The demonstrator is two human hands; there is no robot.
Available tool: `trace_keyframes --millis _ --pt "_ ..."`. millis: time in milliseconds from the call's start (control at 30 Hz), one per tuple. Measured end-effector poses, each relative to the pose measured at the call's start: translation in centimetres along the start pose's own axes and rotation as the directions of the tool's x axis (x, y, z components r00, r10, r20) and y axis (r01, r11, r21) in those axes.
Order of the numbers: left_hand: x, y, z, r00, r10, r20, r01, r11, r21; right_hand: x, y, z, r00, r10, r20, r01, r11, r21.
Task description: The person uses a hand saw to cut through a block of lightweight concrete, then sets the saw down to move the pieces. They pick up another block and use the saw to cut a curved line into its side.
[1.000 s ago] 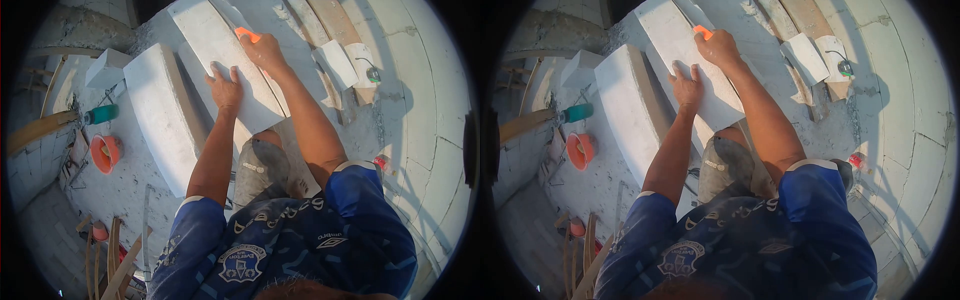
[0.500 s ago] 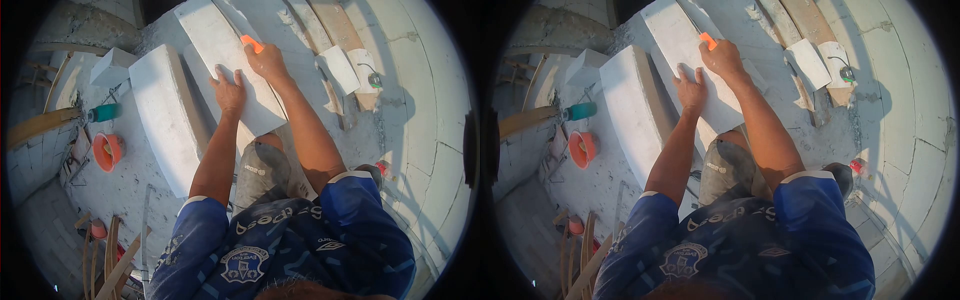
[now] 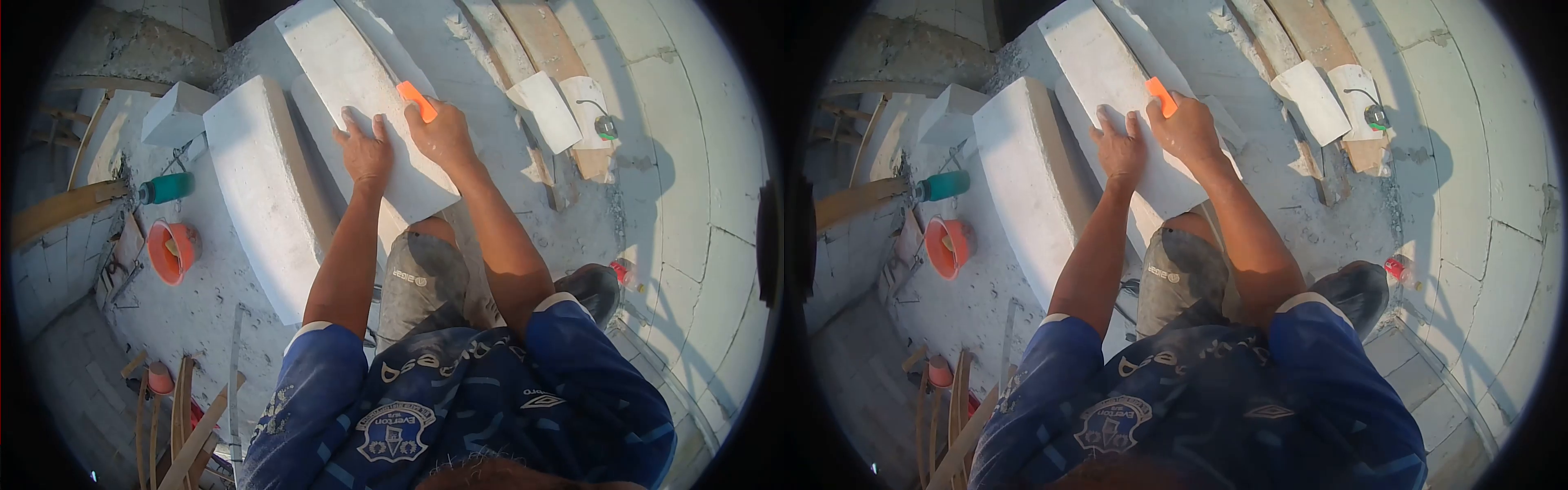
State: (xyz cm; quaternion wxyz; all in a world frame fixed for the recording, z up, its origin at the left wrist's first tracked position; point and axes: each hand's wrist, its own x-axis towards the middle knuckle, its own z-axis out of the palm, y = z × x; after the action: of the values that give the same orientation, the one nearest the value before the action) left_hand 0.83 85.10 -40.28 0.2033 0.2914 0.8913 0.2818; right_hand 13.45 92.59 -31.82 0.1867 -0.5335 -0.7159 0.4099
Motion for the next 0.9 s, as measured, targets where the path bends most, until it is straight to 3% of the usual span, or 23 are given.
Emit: trace_keyframes --millis 67,167,233,267,300,400,433,500,600,667,733,833,900 --pt "0.0 0.1 0.1 1.0 0.003 0.005 -0.003 1.0 0.018 -7.2 4.3 0.3 0.969 -0.107 -0.223 0.154 0.967 0.204" --pt "0.6 -0.8 1.3 1.0 0.01 -0.004 -0.01 0.999 0.051 -5.3 3.5 -0.3 0.99 -0.052 -0.129 0.078 0.976 0.205" --pt "1.3 -0.3 0.7 0.997 0.053 -0.059 -0.05 0.998 0.046 3.0 0.7 0.9 0.999 -0.034 0.0 0.034 0.999 0.033" --pt "1.6 0.0 0.6 0.998 0.036 -0.053 -0.034 0.999 0.037 6.5 -1.8 0.9 1.0 0.014 0.011 -0.014 0.998 0.058" --pt "0.5 -0.5 0.7 1.0 0.003 -0.023 -0.002 0.999 0.039 7.2 -3.0 0.9 0.995 0.088 0.037 -0.091 0.993 0.079" --pt "0.1 -0.3 0.4 1.0 0.01 -0.016 -0.009 1.0 0.026 5.1 -2.6 0.4 0.996 0.079 0.045 -0.082 0.995 0.049" --pt "0.0 -0.4 0.5 1.0 0.012 -0.01 -0.011 1.0 0.024 2.2 -1.2 0.4 1.0 0.023 -0.008 -0.023 1.0 0.001" --pt "0.3 -0.4 0.5 1.0 0.0 -0.005 0.0 1.0 0.019 -5.2 2.9 0.5 0.984 -0.073 -0.164 0.104 0.976 0.193" --pt "0.7 -0.8 1.1 1.0 0.011 -0.026 -0.01 0.998 0.058 -5.9 4.1 0.7 0.959 -0.13 -0.252 0.2 0.94 0.277" --pt "-0.4 -1.5 1.3 1.0 0.006 -0.016 -0.005 0.997 0.076 1.7 0.4 0.5 0.999 0.044 0.022 -0.046 0.995 0.094" --pt "1.1 -0.6 0.8 0.998 0.038 -0.059 -0.034 0.997 0.07 7.1 -3.4 0.7 0.987 0.137 0.081 -0.144 0.985 0.099" --pt "0.6 0.4 0.1 0.999 0.029 -0.031 -0.028 0.999 0.045 6.3 -2.6 1.2 0.995 0.101 0.019 -0.102 0.993 0.066" --pt "0.1 0.2 -0.1 1.0 -0.004 0.001 0.004 1.0 0.029 0.4 0.1 0.4 1.0 -0.007 -0.028 0.008 0.999 0.038"
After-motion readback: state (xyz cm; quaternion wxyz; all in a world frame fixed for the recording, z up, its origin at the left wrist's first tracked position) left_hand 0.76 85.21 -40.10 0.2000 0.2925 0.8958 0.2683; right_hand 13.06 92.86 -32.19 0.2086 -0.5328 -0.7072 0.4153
